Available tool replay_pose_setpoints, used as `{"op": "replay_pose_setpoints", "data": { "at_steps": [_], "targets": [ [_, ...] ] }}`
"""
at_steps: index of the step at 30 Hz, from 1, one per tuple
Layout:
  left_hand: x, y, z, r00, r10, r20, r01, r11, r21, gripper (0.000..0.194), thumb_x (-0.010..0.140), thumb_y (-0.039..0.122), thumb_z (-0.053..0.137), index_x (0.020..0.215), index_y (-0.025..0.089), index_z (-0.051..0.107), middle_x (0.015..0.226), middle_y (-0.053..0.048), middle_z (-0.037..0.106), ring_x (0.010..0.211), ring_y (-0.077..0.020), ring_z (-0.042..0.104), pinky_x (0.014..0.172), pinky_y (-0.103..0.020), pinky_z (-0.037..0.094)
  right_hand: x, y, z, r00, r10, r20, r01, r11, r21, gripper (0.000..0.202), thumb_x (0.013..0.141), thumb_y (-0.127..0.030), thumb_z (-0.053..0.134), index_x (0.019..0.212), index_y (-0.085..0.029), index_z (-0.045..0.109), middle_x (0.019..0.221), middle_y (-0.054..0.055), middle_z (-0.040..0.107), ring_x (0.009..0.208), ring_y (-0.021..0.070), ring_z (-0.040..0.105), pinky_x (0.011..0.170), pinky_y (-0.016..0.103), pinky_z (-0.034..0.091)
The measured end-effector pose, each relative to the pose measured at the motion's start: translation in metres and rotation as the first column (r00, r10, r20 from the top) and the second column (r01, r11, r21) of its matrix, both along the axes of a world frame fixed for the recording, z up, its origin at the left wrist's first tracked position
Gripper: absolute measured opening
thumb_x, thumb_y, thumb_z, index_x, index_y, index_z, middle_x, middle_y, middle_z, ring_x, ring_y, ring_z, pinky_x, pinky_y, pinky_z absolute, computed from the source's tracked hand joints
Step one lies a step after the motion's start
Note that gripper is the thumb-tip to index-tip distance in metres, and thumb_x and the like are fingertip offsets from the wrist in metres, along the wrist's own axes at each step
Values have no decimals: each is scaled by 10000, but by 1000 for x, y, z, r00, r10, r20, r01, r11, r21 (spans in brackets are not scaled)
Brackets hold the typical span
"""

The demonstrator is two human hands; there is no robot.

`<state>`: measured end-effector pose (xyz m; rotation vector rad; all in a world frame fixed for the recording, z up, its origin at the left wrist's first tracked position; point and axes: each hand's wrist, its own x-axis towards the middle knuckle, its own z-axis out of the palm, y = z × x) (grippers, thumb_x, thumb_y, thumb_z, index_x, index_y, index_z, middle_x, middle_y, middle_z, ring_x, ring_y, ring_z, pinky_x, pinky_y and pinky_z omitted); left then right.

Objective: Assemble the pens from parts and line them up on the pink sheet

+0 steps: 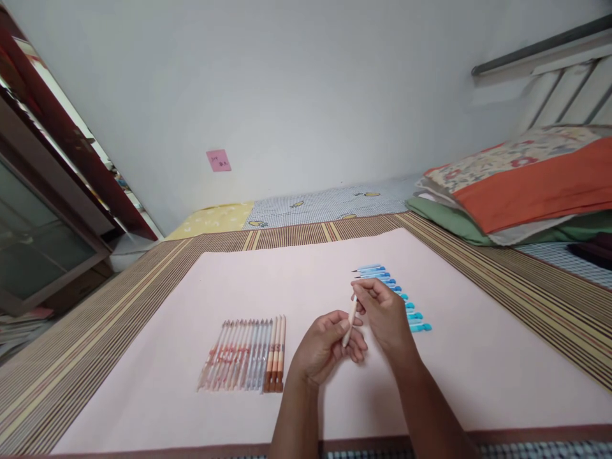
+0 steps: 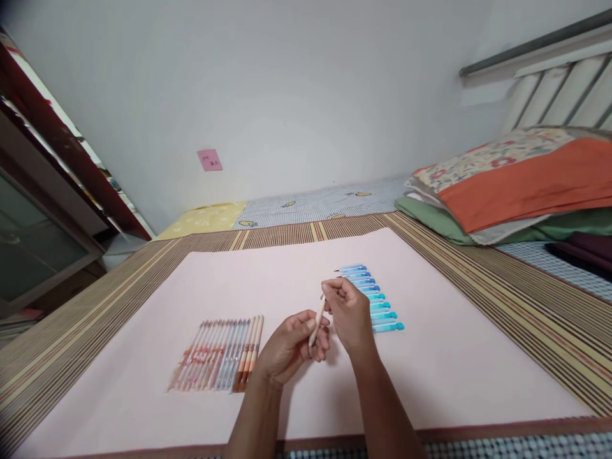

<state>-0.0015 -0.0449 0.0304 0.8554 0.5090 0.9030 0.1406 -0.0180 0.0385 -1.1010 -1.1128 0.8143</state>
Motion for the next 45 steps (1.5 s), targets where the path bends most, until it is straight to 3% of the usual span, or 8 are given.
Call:
{"op": "replay_pose_setpoints", "data": {
  "at_steps": [8, 18, 25, 28, 33, 36, 40, 45],
  "targets": [
    [-3, -1, -1, 996, 47, 71, -47, 999, 1, 321, 815, 376, 773, 926, 99, 655, 660, -61, 682, 480, -101, 579, 510, -203, 425, -8, -4, 4, 990, 50, 131, -51, 999, 6, 278, 892, -443, 631, 737, -213, 608, 607, -27, 580, 531, 130, 534, 526, 250, 437],
    [-3, -3, 4, 997, -58, 53, 55, 997, 55, 325, 791, 375, 784, 943, 119, 655, 732, -90, 705, 589, -155, 646, 640, -266, 500, -18, -20, 24, 997, 65, 49, -64, 998, -25, 305, 872, -514, 621, 812, -216, 648, 709, 7, 635, 391, 93, 431, 353, 244, 319],
    [-5, -3, 4, 999, -21, 33, 18, 995, 93, 320, 796, 381, 779, 932, 104, 696, 744, -106, 702, 604, -152, 634, 647, -259, 471, -12, -14, 18, 994, 1, 113, -12, 995, 100, 255, 890, -447, 615, 802, -218, 681, 718, 25, 654, 653, 165, 593, 608, 276, 500],
    [-4, -3, 4, 999, -33, 25, 31, 995, 95, 338, 794, 395, 778, 950, 107, 699, 761, -105, 705, 600, -158, 640, 650, -265, 467, -14, -13, 19, 999, 24, 27, -24, 1000, 6, 281, 848, -485, 652, 773, -215, 663, 686, 16, 657, 533, 143, 565, 465, 256, 456],
    [-6, -2, 5, 999, 11, 53, -16, 996, 93, 325, 814, 383, 766, 972, 108, 693, 799, -112, 713, 623, -155, 642, 629, -251, 457, -23, -20, 26, 964, 228, -137, -245, 961, -126, 346, 796, -560, 686, 757, -225, 606, 448, -69, 504, 246, 99, 369, 225, 231, 261],
    [-8, -2, 7, 999, 24, 34, -28, 993, 115, 312, 829, 381, 752, 964, 106, 698, 812, -119, 715, 617, -150, 633, 627, -252, 453, -24, -22, 29, 952, 230, -199, -254, 961, -105, 350, 785, -554, 700, 789, -215, 611, 577, -43, 608, 240, 78, 378, 211, 223, 276],
    [-12, -2, 11, 999, 35, -41, -29, 992, 121, 327, 819, 397, 761, 979, 119, 698, 822, -120, 721, 624, -165, 649, 660, -272, 463, -22, -21, 29, 972, 197, -129, -209, 974, -85, 379, 813, -540, 677, 978, -200, 706, 860, 50, 727, 369, 82, 497, 298, 221, 379],
    [-19, 0, 13, 994, 94, -53, -86, 987, 139, 298, 862, 370, 720, 1039, 131, 704, 843, -120, 724, 696, -186, 674, 715, -298, 495, -10, -10, 18, 998, 56, 6, -56, 998, -21, 404, 866, -448, 614, 1170, -200, 710, 962, 86, 754, 792, 209, 689, 699, 330, 559]
  ]
}}
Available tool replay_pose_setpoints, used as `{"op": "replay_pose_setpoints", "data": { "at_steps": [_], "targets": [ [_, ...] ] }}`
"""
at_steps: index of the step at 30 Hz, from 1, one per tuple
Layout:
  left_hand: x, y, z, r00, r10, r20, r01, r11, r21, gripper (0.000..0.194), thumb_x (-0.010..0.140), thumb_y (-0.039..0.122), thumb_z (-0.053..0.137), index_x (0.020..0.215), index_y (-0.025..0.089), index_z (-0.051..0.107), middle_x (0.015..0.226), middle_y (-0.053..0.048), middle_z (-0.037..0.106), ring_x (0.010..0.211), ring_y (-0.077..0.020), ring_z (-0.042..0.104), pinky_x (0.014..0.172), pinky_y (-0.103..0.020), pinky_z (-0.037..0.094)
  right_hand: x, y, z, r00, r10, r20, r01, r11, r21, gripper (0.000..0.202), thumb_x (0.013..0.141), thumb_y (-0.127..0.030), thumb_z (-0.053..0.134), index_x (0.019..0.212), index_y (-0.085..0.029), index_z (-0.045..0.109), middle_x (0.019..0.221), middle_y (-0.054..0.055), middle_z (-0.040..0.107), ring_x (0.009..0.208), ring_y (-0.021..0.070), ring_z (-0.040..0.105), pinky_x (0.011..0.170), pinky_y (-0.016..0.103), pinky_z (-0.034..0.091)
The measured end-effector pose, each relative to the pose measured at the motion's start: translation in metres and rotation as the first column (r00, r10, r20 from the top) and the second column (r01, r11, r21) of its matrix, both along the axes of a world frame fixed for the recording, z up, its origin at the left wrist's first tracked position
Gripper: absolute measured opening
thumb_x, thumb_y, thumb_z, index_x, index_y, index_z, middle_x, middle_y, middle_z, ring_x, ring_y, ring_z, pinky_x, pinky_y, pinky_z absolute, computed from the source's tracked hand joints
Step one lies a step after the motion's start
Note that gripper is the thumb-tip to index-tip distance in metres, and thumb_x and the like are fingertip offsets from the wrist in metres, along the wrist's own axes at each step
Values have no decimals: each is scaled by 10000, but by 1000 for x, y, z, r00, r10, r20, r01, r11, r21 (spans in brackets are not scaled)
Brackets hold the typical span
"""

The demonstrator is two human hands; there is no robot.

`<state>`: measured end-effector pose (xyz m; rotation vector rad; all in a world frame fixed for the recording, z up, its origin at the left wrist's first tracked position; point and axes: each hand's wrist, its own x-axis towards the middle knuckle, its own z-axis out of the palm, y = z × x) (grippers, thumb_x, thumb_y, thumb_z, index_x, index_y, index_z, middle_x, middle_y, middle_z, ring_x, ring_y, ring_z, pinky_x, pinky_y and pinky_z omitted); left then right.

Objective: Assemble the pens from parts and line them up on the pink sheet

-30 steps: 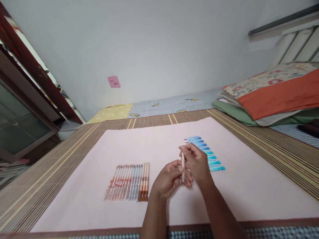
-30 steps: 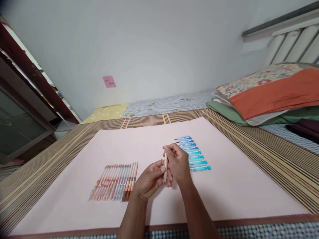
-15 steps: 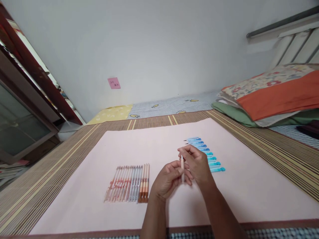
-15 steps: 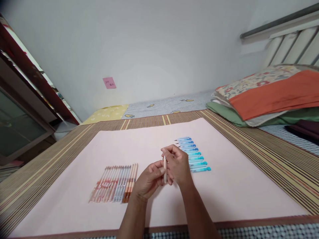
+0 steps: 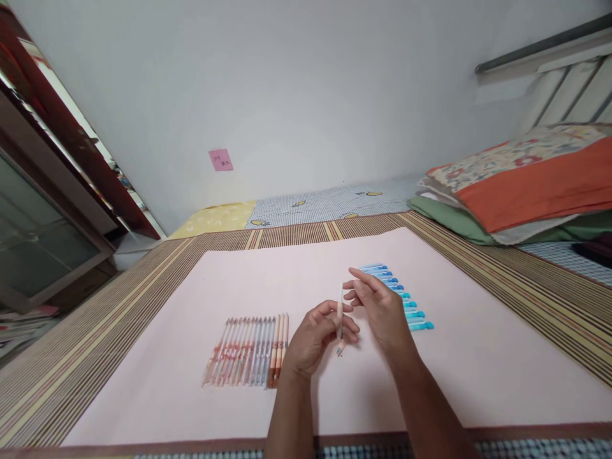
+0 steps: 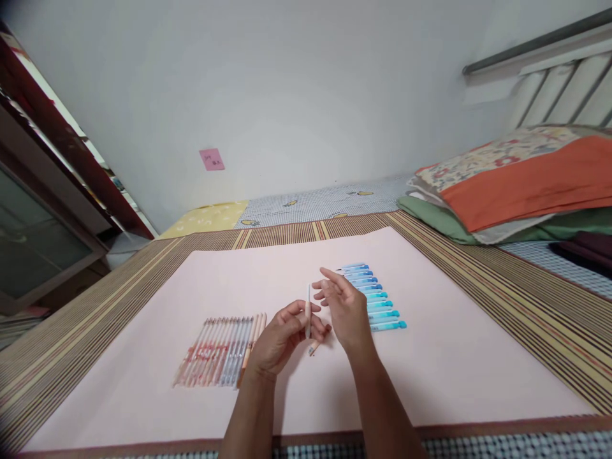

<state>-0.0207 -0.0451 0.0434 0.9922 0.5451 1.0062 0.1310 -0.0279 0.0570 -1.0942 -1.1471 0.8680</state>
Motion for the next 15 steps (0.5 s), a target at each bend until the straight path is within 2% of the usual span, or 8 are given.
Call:
{"op": "replay_pose_setpoints", "data": {
  "at_steps": [1, 3, 6, 8, 10, 12, 14, 15],
  "targets": [
    [-2, 1, 1, 1000, 22, 8, -22, 1000, -6, 290, 861, 361, 720, 1038, 132, 711, 853, -118, 725, 705, -185, 676, 735, -308, 505, 4, 2, -5, 997, 6, 72, -5, 1000, -14, 366, 863, -408, 605, 1142, -202, 722, 956, 81, 755, 820, 219, 690, 732, 341, 549],
    [-5, 3, 1, 996, 82, 25, -81, 996, -32, 280, 826, 334, 750, 1018, 130, 733, 874, -110, 723, 707, -179, 680, 757, -314, 516, 13, 6, -19, 951, 108, 289, -88, 993, -83, 266, 837, -301, 594, 1024, -210, 760, 952, 74, 753, 870, 235, 683, 765, 345, 518],
    [-10, 7, 0, 983, 183, 13, -181, 980, -76, 288, 756, 286, 795, 988, 117, 768, 867, -85, 706, 693, -160, 677, 751, -287, 513, 21, 8, -40, 752, 283, 595, -197, 958, -206, 272, 769, -140, 572, 916, -228, 783, 971, 65, 732, 907, 230, 651, 781, 329, 461],
    [-13, 9, -1, 976, 216, 3, -215, 973, -89, 313, 741, 273, 801, 1007, 109, 778, 833, -66, 686, 684, -147, 668, 745, -273, 507, 20, 7, -49, 615, 304, 728, -199, 953, -229, 303, 708, -68, 585, 864, -240, 780, 957, 55, 719, 908, 220, 627, 765, 307, 414],
    [-14, 11, -3, 975, 222, 9, -221, 971, -91, 338, 746, 275, 802, 1037, 104, 778, 811, -53, 670, 673, -133, 653, 739, -264, 503, 16, 5, -52, 527, 284, 801, -182, 958, -219, 305, 670, -26, 600, 811, -241, 763, 927, 45, 708, 885, 207, 608, 737, 291, 370],
    [-15, 11, -4, 975, 220, 23, -217, 972, -88, 352, 746, 277, 808, 1050, 102, 772, 804, -48, 666, 662, -125, 644, 723, -257, 498, 10, 2, -50, 474, 273, 837, -168, 961, -219, 276, 654, -7, 614, 748, -232, 740, 898, 41, 698, 866, 200, 592, 718, 286, 336],
    [-16, 11, -4, 972, 231, 45, -226, 970, -95, 355, 742, 277, 819, 1048, 109, 761, 801, -47, 673, 654, -122, 640, 700, -250, 492, 6, 0, -46, 453, 276, 848, -160, 961, -228, 224, 667, -13, 619, 683, -216, 711, 876, 45, 688, 859, 202, 580, 715, 291, 323],
    [-16, 11, -4, 969, 239, 57, -233, 967, -102, 356, 738, 278, 825, 1046, 115, 754, 799, -49, 680, 651, -124, 640, 688, -249, 490, 5, 0, -43, 467, 278, 839, -158, 960, -230, 202, 686, -26, 616, 670, -210, 698, 870, 47, 684, 855, 203, 576, 713, 294, 326]
  ]
}}
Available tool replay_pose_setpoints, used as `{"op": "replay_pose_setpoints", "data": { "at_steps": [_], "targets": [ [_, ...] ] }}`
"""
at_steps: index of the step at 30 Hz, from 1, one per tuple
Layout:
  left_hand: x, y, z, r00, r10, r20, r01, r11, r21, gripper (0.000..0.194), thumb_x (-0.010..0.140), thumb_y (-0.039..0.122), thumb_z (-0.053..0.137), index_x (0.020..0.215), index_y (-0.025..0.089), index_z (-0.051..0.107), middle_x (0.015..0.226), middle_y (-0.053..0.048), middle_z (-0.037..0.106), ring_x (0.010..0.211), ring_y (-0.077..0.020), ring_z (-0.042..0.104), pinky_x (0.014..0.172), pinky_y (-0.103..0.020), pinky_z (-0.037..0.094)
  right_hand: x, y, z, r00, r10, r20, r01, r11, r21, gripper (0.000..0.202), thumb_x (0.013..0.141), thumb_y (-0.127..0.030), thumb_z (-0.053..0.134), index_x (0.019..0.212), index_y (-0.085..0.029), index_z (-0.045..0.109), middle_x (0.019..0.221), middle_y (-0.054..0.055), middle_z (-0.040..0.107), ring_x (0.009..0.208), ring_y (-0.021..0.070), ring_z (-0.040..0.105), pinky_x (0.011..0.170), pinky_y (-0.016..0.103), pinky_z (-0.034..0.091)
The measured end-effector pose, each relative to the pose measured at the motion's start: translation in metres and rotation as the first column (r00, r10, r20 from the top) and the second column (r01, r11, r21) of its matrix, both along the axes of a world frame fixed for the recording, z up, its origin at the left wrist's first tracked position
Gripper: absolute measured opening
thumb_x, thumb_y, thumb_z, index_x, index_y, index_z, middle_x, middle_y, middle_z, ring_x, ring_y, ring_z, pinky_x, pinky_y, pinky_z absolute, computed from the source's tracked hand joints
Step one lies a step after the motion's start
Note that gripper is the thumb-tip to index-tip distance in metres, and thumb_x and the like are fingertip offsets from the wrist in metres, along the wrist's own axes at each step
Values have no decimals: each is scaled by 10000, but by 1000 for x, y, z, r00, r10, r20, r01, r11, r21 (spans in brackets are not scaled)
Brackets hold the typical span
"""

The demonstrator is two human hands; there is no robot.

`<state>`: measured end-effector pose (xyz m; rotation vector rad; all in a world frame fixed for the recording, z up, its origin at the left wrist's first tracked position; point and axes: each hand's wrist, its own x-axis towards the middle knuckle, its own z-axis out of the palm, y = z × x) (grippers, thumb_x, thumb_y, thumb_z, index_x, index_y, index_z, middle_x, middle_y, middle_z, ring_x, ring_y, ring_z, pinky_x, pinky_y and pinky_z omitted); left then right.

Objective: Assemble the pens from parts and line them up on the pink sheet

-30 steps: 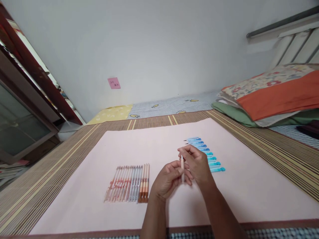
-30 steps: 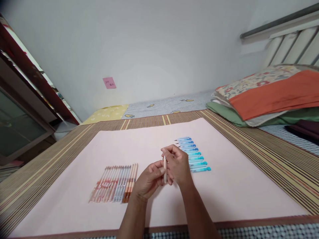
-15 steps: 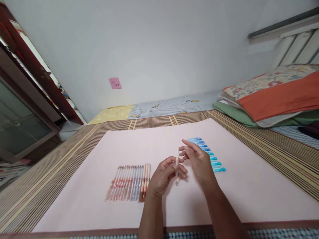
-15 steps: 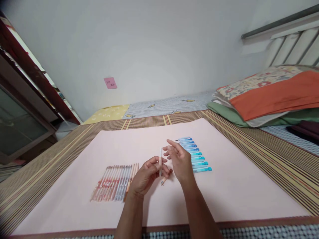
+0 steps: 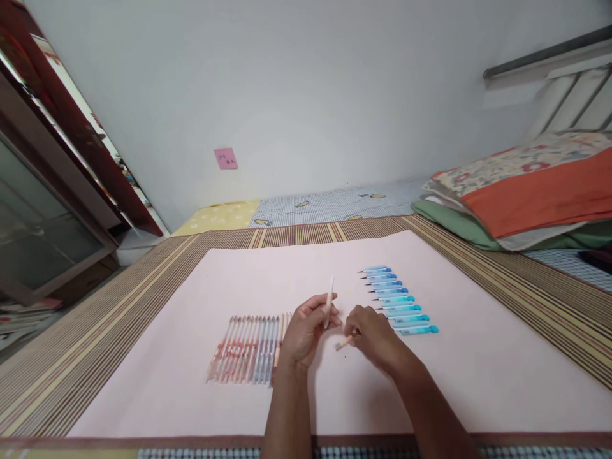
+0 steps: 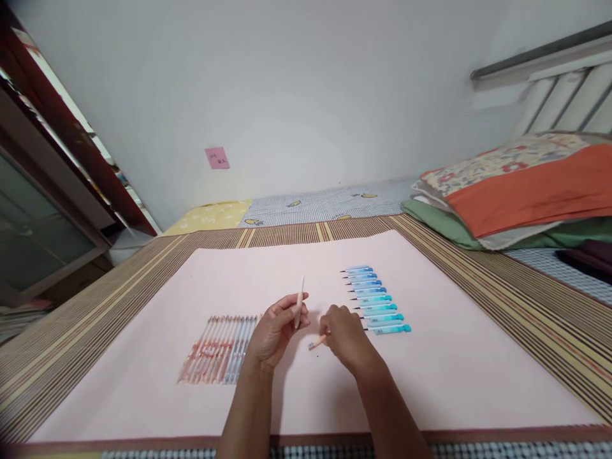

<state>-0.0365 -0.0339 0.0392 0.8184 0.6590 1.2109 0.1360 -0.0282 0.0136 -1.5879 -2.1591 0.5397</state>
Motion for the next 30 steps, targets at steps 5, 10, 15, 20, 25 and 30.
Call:
{"op": "replay_pose_setpoints", "data": {
  "at_steps": [5, 10, 15, 20, 25, 30],
  "targets": [
    [-3, 1, -2, 999, 33, 35, -32, 999, -16, 345, 718, 284, 843, 1001, 124, 728, 794, -66, 706, 656, -133, 639, 691, -259, 495, 4, 4, 5, 911, -105, -400, 89, 994, -59, 126, 859, -241, 555, 761, -207, 627, 703, 12, 634, 661, 175, 556, 605, 289, 364],
    [-11, 2, -4, 998, 59, 11, -59, 998, -3, 350, 712, 306, 841, 988, 123, 730, 791, -55, 704, 639, -118, 624, 694, -248, 480, 9, 14, 11, 528, -272, -804, 269, 952, -146, 252, 719, -402, 758, 826, -189, 679, 618, -19, 594, 545, 145, 520, 529, 282, 400],
    [-12, 1, -5, 998, 43, -35, -42, 999, 7, 343, 737, 334, 837, 995, 139, 723, 819, -49, 702, 649, -113, 615, 718, -261, 480, 12, 13, 19, 76, -235, -969, 143, 964, -223, 340, 619, -371, 898, 874, -203, 747, 705, -28, 603, 594, 96, 520, 548, 230, 449],
    [-11, -2, -2, 993, -9, -117, 15, 999, 44, 315, 773, 352, 814, 982, 136, 720, 814, -51, 688, 638, -113, 588, 687, -264, 471, 15, 11, 21, -104, -203, -974, -4, 979, -204, 250, 730, -364, 860, 908, -236, 738, 1043, 29, 714, 916, 160, 674, 776, 266, 554],
    [-20, 0, -2, 987, -33, -159, 46, 996, 75, 319, 781, 354, 798, 988, 122, 725, 817, -60, 681, 607, -106, 559, 644, -260, 459, 12, 14, 19, -157, -219, -963, -4, 975, -221, 253, 751, -362, 849, 914, -231, 708, 1022, 39, 748, 968, 192, 709, 880, 318, 552],
    [-42, 5, -3, 993, 115, -40, -112, 991, 77, 377, 746, 337, 808, 1048, 136, 705, 804, -32, 663, 614, -104, 564, 654, -247, 448, 10, 15, 11, -180, -312, -933, 18, 947, -320, 284, 706, -362, 882, 873, -235, 690, 947, 26, 761, 986, 206, 716, 829, 307, 566]
  ]
}}
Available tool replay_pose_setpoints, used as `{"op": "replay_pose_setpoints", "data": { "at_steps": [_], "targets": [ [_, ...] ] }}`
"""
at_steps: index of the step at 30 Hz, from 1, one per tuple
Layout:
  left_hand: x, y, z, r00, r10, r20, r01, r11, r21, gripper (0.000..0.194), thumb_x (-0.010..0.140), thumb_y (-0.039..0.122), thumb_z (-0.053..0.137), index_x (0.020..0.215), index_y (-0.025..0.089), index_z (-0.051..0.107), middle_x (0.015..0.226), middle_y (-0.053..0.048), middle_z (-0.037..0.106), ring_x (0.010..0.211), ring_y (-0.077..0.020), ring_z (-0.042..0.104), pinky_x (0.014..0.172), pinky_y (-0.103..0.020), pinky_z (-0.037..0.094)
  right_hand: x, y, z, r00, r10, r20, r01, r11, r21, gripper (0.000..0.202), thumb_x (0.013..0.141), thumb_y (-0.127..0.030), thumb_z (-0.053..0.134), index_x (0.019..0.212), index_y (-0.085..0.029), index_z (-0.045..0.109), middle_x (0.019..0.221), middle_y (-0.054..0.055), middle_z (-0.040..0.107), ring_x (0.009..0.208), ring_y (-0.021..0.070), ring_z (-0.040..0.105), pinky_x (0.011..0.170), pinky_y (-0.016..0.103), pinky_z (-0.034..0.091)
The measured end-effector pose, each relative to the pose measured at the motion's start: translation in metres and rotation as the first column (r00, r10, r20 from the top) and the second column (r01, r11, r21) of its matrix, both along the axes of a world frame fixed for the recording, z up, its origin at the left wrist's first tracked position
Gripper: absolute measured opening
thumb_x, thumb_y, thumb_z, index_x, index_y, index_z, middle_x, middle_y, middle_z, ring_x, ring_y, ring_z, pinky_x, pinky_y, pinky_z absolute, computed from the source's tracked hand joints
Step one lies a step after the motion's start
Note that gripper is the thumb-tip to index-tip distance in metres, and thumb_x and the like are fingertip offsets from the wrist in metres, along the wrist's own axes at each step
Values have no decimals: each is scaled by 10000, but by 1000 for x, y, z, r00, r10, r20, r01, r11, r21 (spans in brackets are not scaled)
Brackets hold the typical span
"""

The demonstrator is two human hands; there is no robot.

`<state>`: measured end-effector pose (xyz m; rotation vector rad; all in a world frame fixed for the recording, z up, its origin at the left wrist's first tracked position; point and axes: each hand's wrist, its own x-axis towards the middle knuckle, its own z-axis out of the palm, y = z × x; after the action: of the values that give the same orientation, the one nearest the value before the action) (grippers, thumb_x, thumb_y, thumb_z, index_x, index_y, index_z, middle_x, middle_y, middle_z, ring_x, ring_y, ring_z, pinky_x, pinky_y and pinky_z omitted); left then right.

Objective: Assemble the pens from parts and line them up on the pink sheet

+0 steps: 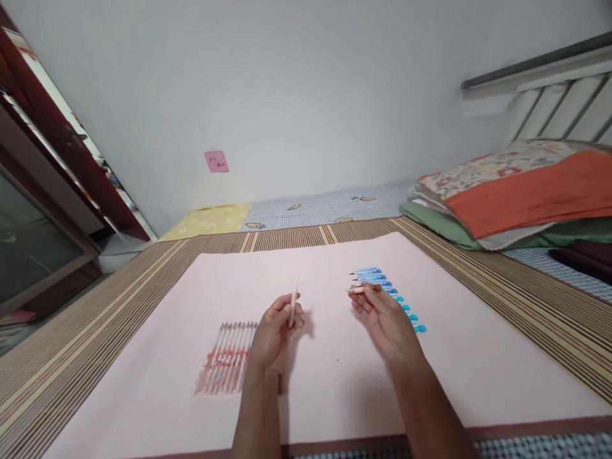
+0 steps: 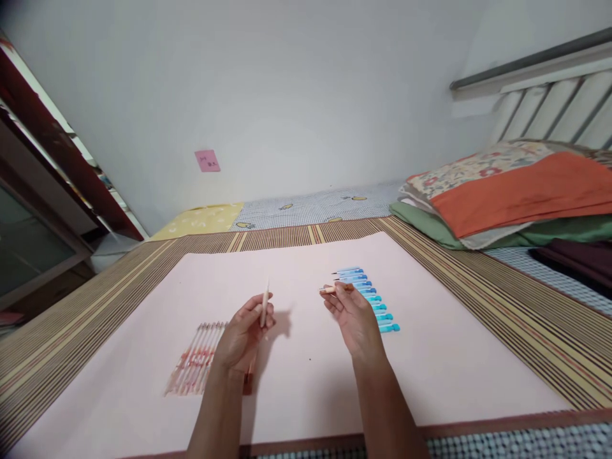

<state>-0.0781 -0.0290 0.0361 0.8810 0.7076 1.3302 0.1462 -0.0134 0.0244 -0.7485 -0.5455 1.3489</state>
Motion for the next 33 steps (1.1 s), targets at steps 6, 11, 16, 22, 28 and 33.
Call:
{"op": "replay_pose_setpoints", "data": {
  "at_steps": [6, 11, 16, 22, 28, 33],
  "targets": [
    [-19, -1, 4, 981, 193, 18, -193, 981, -14, 258, 749, 245, 745, 970, 157, 647, 762, -6, 622, 618, -115, 555, 662, -256, 449, 1, 1, -3, 1000, -22, -9, 22, 999, -33, 303, 651, -346, 920, 802, -209, 695, 942, 49, 776, 908, 156, 709, 791, 236, 567],
    [-29, -3, 8, 951, 293, 101, -298, 954, 30, 220, 729, 231, 710, 930, 166, 645, 707, 26, 542, 569, -89, 454, 580, -231, 397, -8, 1, 0, 999, -2, -49, -1, 999, -48, 268, 628, -265, 935, 756, -192, 712, 761, -2, 710, 721, 104, 658, 671, 186, 566],
    [-13, -4, 2, 965, 262, -32, -261, 965, 35, 289, 730, 256, 800, 978, 147, 699, 622, 65, 456, 523, -53, 368, 521, -194, 309, -48, -5, 1, 956, 180, -231, -194, 980, -42, 271, 626, -242, 936, 801, -180, 740, 756, -14, 669, 639, 75, 591, 594, 178, 538],
    [7, -4, -4, 983, 153, -105, -153, 988, 2, 397, 689, 349, 860, 993, 125, 733, 758, -21, 635, 622, -93, 536, 581, -220, 419, -104, -20, -2, 876, 410, -252, -413, 910, 47, 303, 709, -320, 887, 927, -152, 759, 806, 4, 654, 621, 57, 518, 558, 173, 456],
    [-2, -3, 6, 950, 296, -104, -292, 955, 52, 327, 745, 417, 817, 869, 144, 687, 795, -29, 683, 535, -62, 462, 494, -207, 341, -89, -11, 0, 894, 330, 303, -350, 937, 10, 339, 821, -498, 727, 934, -179, 744, 833, 48, 690, 707, 143, 586, 607, 245, 437],
    [-9, 0, 9, 923, 378, -78, -372, 925, 77, 357, 790, 456, 776, 955, 157, 675, 734, -11, 663, 523, -62, 409, 525, -216, 337, -47, 2, -16, 505, -53, 861, -52, 994, 92, 142, 840, -307, 610, 761, -224, 693, 695, 8, 655, 672, 187, 563, 613, 290, 395]
  ]
}}
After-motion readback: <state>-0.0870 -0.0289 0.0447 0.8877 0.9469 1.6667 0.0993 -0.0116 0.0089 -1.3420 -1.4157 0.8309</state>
